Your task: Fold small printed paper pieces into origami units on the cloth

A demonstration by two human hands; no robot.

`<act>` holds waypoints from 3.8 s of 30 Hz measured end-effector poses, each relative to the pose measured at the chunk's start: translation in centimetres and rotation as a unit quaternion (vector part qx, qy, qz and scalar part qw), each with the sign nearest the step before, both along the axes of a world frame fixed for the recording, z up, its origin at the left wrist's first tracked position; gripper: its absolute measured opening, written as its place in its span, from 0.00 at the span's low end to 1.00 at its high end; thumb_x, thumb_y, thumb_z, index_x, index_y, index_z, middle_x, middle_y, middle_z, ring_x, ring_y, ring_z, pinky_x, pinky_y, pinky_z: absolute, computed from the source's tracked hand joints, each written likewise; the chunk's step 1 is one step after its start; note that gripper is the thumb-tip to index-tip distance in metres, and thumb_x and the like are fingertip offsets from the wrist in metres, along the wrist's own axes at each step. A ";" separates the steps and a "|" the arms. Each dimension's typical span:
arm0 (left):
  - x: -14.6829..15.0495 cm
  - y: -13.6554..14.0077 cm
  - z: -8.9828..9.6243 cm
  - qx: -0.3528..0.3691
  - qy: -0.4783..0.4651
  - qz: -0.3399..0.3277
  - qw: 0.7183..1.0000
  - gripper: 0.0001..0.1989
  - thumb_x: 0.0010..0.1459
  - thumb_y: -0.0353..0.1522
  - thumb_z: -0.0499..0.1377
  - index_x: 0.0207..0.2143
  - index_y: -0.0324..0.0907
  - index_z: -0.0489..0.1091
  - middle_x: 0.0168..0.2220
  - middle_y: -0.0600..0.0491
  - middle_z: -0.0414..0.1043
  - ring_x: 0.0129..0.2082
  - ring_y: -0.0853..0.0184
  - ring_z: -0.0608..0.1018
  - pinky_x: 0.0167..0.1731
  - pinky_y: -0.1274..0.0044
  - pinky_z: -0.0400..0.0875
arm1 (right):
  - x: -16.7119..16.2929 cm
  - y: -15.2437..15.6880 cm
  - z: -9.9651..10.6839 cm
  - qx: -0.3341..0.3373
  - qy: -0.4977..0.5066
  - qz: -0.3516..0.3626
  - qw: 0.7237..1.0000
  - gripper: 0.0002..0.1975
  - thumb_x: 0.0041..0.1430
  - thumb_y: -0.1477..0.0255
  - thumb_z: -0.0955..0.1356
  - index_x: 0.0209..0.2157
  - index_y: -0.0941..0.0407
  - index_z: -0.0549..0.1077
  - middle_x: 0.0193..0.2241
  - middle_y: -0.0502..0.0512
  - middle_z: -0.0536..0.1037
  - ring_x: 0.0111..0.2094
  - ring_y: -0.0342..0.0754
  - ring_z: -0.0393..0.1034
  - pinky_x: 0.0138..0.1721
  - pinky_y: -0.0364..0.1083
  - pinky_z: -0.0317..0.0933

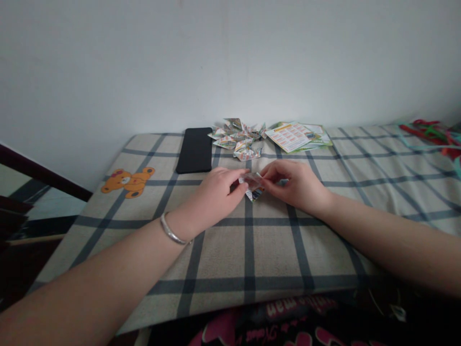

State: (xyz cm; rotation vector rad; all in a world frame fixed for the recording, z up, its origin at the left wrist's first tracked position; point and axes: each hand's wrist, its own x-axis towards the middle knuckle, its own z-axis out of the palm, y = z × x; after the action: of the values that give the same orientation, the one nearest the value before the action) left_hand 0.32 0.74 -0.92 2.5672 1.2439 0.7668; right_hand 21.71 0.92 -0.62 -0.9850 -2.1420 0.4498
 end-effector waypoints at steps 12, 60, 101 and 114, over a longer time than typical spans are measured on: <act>0.3 0.5 -1.0 -0.023 -0.053 0.005 0.998 0.13 0.62 0.31 0.54 0.46 0.43 0.74 0.38 0.51 0.76 0.40 0.64 0.75 0.44 0.70 0.71 | -0.4 0.1 -0.4 0.035 -0.016 0.009 0.999 0.03 0.55 0.75 0.68 0.29 0.57 0.69 0.31 0.53 0.78 0.27 0.42 0.69 0.27 0.42 0.61; -0.2 0.7 -0.6 0.026 -0.008 -0.060 0.998 0.16 0.58 0.27 0.56 0.48 0.39 0.71 0.38 0.50 0.74 0.40 0.65 0.73 0.45 0.70 0.67 | 0.4 0.8 -0.1 0.060 -0.050 0.081 0.994 0.04 0.56 0.76 0.67 0.28 0.56 0.66 0.34 0.55 0.77 0.34 0.44 0.70 0.33 0.43 0.62; -1.1 0.9 0.3 0.077 0.116 -0.098 0.985 0.12 0.59 0.28 0.56 0.43 0.44 0.76 0.41 0.51 0.72 0.44 0.62 0.71 0.47 0.66 0.67 | 1.3 1.0 0.7 0.150 -0.223 0.139 0.953 0.06 0.61 0.76 0.64 0.36 0.59 0.73 0.37 0.59 0.78 0.38 0.48 0.72 0.39 0.46 0.65; -1.2 0.5 0.5 0.121 0.170 -0.127 0.970 0.13 0.63 0.30 0.53 0.48 0.41 0.73 0.48 0.48 0.71 0.49 0.61 0.71 0.53 0.64 0.67 | 1.6 0.9 1.2 0.185 -0.262 0.169 0.932 0.11 0.64 0.74 0.63 0.43 0.57 0.76 0.41 0.58 0.79 0.42 0.48 0.72 0.41 0.46 0.66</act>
State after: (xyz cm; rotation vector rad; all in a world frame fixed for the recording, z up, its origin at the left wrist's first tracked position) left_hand -0.87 1.21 -0.46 3.0799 0.9152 0.4628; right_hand 23.31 1.79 0.53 -0.5560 -2.7620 -0.0853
